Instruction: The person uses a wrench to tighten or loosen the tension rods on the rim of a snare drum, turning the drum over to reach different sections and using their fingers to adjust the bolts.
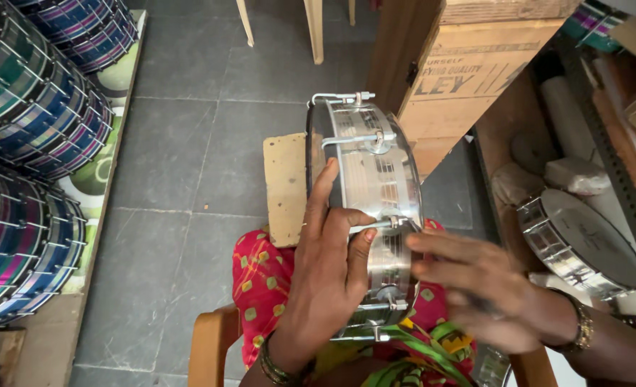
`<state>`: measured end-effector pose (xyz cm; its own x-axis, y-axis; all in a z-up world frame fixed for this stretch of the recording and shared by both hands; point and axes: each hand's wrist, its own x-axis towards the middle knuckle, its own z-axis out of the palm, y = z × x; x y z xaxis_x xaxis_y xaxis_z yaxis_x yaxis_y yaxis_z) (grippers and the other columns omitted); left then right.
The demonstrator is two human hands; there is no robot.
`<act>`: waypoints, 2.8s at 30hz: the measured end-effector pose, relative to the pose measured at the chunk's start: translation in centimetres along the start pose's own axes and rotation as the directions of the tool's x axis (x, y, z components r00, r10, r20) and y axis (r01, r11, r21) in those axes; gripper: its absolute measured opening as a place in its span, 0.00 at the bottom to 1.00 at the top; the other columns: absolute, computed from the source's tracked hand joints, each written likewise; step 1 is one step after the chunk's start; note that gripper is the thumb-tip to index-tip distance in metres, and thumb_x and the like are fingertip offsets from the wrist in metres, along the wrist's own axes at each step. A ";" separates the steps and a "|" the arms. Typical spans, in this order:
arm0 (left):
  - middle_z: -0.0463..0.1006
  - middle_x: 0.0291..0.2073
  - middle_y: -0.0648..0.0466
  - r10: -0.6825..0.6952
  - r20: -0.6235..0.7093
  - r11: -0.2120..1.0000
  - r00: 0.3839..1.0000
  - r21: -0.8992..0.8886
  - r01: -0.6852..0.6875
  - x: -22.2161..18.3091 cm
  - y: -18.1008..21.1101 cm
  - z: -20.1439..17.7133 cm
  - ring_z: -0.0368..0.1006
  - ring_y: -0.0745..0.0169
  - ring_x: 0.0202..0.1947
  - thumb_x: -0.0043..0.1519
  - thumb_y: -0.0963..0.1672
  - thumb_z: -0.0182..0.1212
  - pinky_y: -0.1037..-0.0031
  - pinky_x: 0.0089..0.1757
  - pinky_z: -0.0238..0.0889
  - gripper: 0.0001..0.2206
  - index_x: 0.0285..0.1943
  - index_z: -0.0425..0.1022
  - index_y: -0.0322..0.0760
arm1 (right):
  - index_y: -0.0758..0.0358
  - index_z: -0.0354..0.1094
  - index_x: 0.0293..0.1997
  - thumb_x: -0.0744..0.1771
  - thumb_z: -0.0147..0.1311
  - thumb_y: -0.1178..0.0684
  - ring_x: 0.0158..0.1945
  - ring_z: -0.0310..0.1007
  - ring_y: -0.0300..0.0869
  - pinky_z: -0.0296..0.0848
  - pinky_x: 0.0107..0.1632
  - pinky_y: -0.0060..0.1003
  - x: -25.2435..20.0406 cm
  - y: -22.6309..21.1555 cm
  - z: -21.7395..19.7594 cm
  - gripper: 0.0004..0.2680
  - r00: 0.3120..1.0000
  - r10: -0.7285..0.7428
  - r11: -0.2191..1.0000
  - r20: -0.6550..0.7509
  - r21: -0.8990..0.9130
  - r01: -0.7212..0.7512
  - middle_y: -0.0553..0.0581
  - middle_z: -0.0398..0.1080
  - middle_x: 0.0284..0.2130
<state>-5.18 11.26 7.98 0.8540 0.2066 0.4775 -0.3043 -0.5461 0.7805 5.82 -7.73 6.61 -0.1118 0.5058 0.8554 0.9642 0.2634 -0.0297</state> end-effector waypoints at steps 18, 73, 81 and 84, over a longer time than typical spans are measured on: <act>0.52 0.76 0.33 0.007 0.012 1.000 1.000 -0.019 -0.006 0.0 0.0 -0.4 0.58 0.31 0.74 0.72 0.42 0.52 0.53 0.64 0.58 0.08 0.49 0.71 0.29 | 0.67 0.50 0.56 0.71 0.37 0.65 0.39 0.82 0.45 0.82 0.44 0.40 4.9 1.8 -1.7 0.08 0.630 0.758 0.607 0.170 0.171 -0.776 0.61 0.75 0.35; 0.55 0.75 0.24 -0.050 -0.029 0.985 0.998 -0.165 0.044 -0.5 -1.1 0.1 0.53 0.27 0.76 0.75 0.46 0.43 0.53 0.66 0.54 0.14 0.56 0.74 0.35 | 0.67 0.51 0.62 0.71 0.39 0.63 0.40 0.85 0.47 0.83 0.35 0.34 9.2 5.3 -3.8 0.12 0.407 0.849 0.378 0.337 0.151 -0.913 0.66 0.77 0.40; 0.56 0.74 0.25 -0.053 -0.042 0.982 0.998 -0.183 0.045 -0.6 -0.9 0.2 0.57 0.26 0.75 0.76 0.46 0.43 0.55 0.65 0.58 0.14 0.57 0.73 0.35 | 0.67 0.50 0.64 0.70 0.42 0.61 0.40 0.85 0.44 0.81 0.37 0.32 10.2 3.9 -1.3 0.13 0.356 0.879 0.386 0.316 -0.035 -0.922 0.63 0.78 0.42; 0.55 0.74 0.26 -0.052 -0.043 0.982 0.998 -0.185 0.043 -0.6 -1.0 0.2 0.57 0.26 0.75 0.75 0.46 0.43 0.55 0.64 0.59 0.14 0.57 0.73 0.35 | 0.62 0.50 0.66 0.70 0.41 0.61 0.41 0.83 0.43 0.82 0.39 0.33 10.8 3.7 -2.3 0.15 0.293 0.878 0.318 0.379 -0.003 -0.948 0.60 0.78 0.43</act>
<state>-5.30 11.51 6.87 0.8500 0.2692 0.4528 -0.3397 -0.3770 0.8617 8.77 -3.13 16.93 0.7225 0.6908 0.0283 0.4131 -0.3985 -0.8189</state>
